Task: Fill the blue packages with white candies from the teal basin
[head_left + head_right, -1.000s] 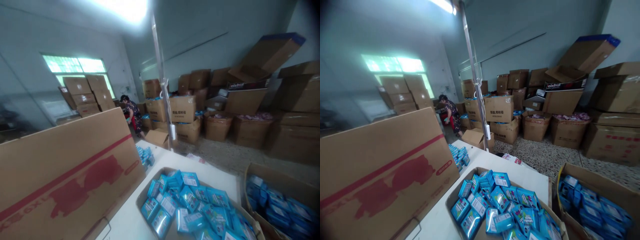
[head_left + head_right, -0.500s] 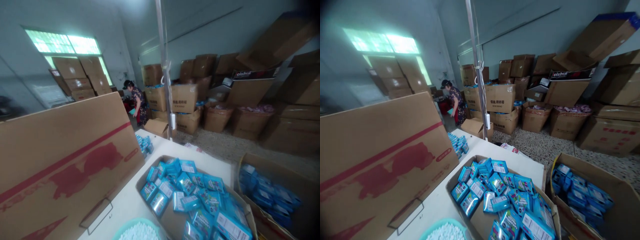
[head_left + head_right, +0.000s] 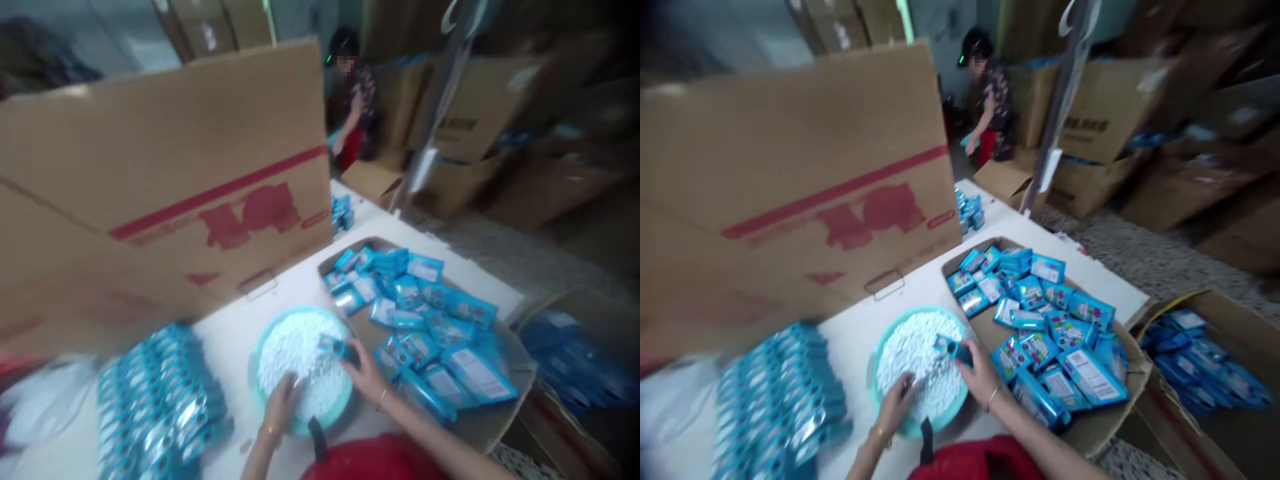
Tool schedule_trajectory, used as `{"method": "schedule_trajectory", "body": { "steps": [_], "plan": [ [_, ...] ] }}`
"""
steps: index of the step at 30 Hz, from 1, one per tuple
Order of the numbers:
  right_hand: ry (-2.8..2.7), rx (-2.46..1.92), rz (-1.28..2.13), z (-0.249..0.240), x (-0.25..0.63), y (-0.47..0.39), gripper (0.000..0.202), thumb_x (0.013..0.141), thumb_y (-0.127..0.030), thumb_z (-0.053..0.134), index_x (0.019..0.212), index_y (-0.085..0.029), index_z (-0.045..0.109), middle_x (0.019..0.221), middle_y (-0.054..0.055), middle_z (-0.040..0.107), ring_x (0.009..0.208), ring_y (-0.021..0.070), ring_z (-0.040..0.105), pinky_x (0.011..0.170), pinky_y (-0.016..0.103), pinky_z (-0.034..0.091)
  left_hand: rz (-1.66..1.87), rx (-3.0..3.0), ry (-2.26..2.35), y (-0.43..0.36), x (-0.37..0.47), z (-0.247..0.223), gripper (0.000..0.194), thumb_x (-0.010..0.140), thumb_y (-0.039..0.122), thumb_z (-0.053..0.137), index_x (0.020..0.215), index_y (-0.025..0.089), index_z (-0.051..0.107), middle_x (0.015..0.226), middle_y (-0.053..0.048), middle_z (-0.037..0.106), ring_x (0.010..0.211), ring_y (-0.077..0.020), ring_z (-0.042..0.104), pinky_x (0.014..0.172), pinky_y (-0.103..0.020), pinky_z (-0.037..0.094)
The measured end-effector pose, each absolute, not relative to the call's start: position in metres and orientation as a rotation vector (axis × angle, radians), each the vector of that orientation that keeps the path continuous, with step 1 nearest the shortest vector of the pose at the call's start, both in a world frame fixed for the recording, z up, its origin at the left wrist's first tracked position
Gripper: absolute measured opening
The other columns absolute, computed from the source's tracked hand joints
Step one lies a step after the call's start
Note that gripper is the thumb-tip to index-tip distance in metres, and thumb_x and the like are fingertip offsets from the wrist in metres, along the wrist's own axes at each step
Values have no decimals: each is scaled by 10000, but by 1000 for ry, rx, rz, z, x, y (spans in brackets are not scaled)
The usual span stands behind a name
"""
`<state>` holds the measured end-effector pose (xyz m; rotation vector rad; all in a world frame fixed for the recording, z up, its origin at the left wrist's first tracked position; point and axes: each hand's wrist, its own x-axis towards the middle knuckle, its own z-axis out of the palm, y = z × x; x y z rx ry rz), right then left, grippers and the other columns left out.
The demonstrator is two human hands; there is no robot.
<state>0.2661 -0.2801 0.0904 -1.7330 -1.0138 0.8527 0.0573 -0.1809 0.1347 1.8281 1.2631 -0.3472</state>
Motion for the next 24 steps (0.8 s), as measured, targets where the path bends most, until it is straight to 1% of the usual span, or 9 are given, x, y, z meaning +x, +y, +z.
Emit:
{"method": "schedule_trajectory", "body": {
  "steps": [1, 3, 6, 8, 12, 16, 19, 22, 24],
  "plan": [
    [-1030, -1730, 832, 88, 266, -282, 321, 833, -333, 568, 1130, -217, 529, 1094, 76, 632, 1056, 255, 589, 946, 435, 473, -282, 1816, 1310, -183, 45, 131, 330, 889, 314, 419, 1185, 270, 558, 1224, -97, 593, 1180, -279, 523, 1031, -441, 399],
    [-1092, -1719, 792, 86, 268, -282, 309, 824, -315, 562, 1113, -210, 527, 1061, 80, 638, 1017, 250, 602, 914, 421, 487, -140, 1855, 1333, -183, 24, 134, 321, 861, 327, 438, 1154, 280, 559, 1191, -88, 617, 1152, -281, 543, 1021, -420, 409],
    [-1218, -1714, 741, 90, 269, -281, 307, 806, -230, 540, 1111, -199, 527, 1066, 92, 634, 1023, 248, 598, 918, 422, 485, 42, 1998, 1220, -176, 7, 160, 269, 867, 388, 452, 1094, 285, 553, 1117, -72, 642, 1054, -263, 591, 954, -395, 459],
    [-1303, -1713, 702, 91, 265, -279, 317, 787, -180, 525, 1104, -191, 532, 1076, 100, 629, 1035, 249, 594, 922, 425, 486, 64, 2099, 1149, -170, 7, 182, 241, 883, 392, 446, 1070, 279, 550, 1069, -59, 650, 991, -239, 610, 904, -370, 482],
    [-1441, -1666, 626, 90, 255, -275, 377, 746, -109, 495, 1113, -187, 531, 1117, 106, 623, 1074, 253, 582, 942, 438, 488, -131, 2303, 1016, -160, 23, 219, 213, 903, 325, 434, 1056, 242, 557, 1005, -51, 656, 932, -208, 611, 828, -341, 490],
    [-1545, -1608, 561, 87, 249, -273, 390, 747, -92, 481, 1117, -199, 542, 1091, 102, 633, 1061, 256, 583, 927, 452, 501, -491, 2507, 958, -159, 55, 249, 188, 905, 263, 418, 951, 198, 588, 965, -74, 650, 905, -229, 612, 740, -337, 490],
    [-1571, -1579, 549, 84, 246, -274, 383, 758, -98, 492, 1123, -203, 538, 1093, 106, 633, 1056, 258, 585, 925, 464, 503, -722, 2635, 973, -166, 79, 270, 192, 887, 162, 407, 917, 169, 597, 927, -93, 645, 858, -244, 612, 673, -334, 481],
    [-1566, -1560, 555, 82, 246, -275, 383, 767, -109, 496, 1138, -201, 522, 1109, 111, 630, 1076, 261, 581, 941, 476, 494, -758, 2729, 942, -175, 91, 284, 250, 862, 66, 376, 920, 163, 599, 906, -91, 640, 842, -243, 601, 663, -334, 474],
    [-1555, -1558, 576, 81, 247, -276, 386, 767, -112, 493, 1141, -203, 520, 1116, 109, 629, 1086, 260, 579, 948, 477, 489, -726, 2737, 943, -175, 87, 286, 251, 868, 69, 370, 925, 168, 595, 906, -83, 636, 844, -241, 595, 671, -336, 474]
  ]
}}
